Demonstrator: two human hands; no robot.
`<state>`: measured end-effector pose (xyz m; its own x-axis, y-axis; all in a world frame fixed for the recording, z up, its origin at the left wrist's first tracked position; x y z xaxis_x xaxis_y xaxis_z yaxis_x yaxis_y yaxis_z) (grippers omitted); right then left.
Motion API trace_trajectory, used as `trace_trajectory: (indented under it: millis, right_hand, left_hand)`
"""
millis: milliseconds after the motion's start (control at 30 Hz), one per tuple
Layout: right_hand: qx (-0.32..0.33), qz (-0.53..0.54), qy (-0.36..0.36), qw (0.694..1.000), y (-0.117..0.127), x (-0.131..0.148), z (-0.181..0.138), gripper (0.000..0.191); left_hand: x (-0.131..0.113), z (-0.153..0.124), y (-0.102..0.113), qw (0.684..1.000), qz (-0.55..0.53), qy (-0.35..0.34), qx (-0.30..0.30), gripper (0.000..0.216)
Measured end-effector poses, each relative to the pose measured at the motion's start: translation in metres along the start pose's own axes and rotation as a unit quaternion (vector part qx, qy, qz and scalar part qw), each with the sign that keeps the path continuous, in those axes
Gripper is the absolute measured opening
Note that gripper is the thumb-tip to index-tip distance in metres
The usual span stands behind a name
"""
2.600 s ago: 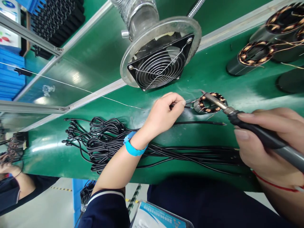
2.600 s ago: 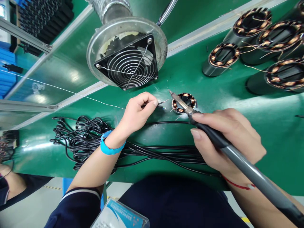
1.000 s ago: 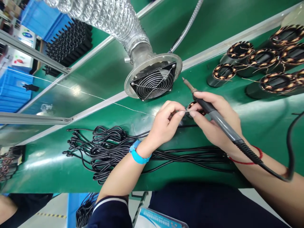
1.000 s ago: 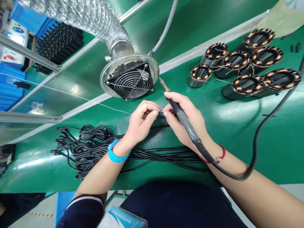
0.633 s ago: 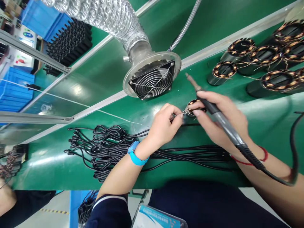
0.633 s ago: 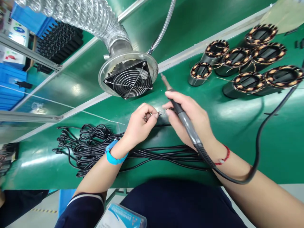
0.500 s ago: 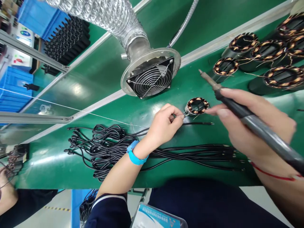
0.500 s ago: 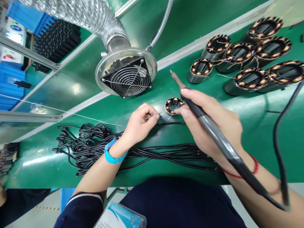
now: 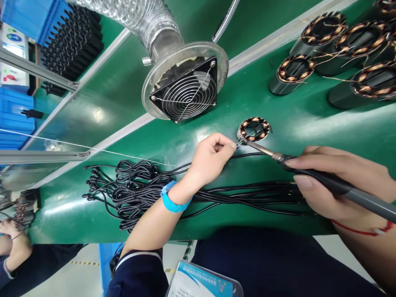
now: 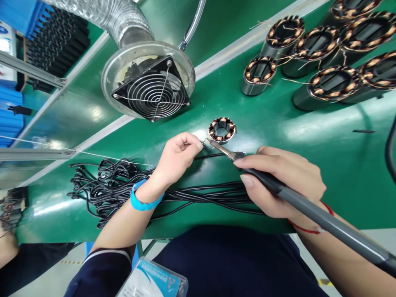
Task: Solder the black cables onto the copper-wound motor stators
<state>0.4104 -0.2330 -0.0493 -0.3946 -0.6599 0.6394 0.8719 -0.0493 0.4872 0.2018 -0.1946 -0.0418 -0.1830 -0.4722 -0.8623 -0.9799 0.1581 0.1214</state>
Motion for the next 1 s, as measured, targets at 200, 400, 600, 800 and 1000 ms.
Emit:
trace_trajectory:
  millis: [200,400,600,800,1000]
  right_hand:
    - [0.022,0.004,-0.045,0.999,0.002,0.003,-0.005,0.008]
    - [0.029,0.017,-0.039,0.999,0.003,0.005,-0.003,0.010]
    - [0.026,0.017,-0.033,0.999,0.000,0.004,-0.002,0.016]
    - [-0.005,-0.001,-0.015,1.000,-0.002,0.002,0.002,0.032]
    - [0.035,-0.097,-0.024,0.994,-0.003,0.010,0.020,0.045]
  left_hand:
    - [-0.001,-0.002,-0.001,1.000,-0.015,-0.014,-0.001,0.018]
    - [0.000,-0.002,-0.001,1.000,-0.030,-0.003,-0.002,0.018]
    - [0.003,-0.001,-0.001,0.999,-0.040,0.001,0.005,0.016]
    - [0.004,0.000,-0.001,0.999,-0.053,-0.013,0.001,0.016]
    - [0.002,-0.001,-0.002,0.998,-0.056,-0.001,-0.001,0.015]
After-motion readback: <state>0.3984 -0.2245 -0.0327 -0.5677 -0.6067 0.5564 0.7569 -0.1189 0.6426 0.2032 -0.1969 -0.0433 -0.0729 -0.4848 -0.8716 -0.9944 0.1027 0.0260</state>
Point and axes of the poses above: each hand's wrist, its own z-axis towards the middle knuckle, its own y-axis out of the back of the hand, x = y × z, the point moved 1 cm from there along z, towards the middle knuckle, and after that the axes turned 2 degrees about z, right-handed, at the moved point
